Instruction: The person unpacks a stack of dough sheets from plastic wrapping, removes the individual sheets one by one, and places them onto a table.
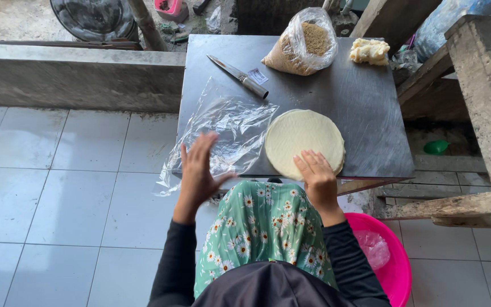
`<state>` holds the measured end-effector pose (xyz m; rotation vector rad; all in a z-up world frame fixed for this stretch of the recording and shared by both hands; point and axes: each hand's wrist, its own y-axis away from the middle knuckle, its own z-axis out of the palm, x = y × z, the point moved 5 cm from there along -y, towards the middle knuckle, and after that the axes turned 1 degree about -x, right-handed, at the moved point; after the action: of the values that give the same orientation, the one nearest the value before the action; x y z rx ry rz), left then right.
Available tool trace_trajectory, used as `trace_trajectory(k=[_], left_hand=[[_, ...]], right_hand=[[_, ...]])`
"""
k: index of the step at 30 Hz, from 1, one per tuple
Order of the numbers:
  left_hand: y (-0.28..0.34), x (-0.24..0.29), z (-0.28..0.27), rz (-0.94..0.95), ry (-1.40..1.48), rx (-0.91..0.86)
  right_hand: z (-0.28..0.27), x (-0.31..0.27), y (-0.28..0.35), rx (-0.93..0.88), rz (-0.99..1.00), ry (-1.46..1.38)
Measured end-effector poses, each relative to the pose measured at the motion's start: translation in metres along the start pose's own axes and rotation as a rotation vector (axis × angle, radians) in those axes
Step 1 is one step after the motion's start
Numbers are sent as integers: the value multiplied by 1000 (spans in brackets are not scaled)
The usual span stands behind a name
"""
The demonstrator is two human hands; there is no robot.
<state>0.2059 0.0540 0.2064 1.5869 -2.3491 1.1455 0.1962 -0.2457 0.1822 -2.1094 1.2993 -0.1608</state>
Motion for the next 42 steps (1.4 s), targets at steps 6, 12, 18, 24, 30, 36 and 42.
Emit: trace_trajectory(k=[6,12,18,24,30,36,42], left_hand=[[53,5,15,-91,-194,-138],[83,2,35,70,-341,-154],[103,8,38,93,-308,-158],[115,-4,25,29,-298,-80],[119,-7,4,-174,-299,178],[127,-21,-17,-379,-185,338],[126,-8,-40,-300,637,433]], right_hand=[[-13,-1,1,-400,39,-197],[1,-58,-19,-290,-47,-248],[51,-85,-28,-224,-112,-13],[55,-86,-12,-95,-108,-65],[38,-91,-2,74,-133,-149],[36,-103,16,109,18,-441],[58,-100,26,31,751,-1738]])
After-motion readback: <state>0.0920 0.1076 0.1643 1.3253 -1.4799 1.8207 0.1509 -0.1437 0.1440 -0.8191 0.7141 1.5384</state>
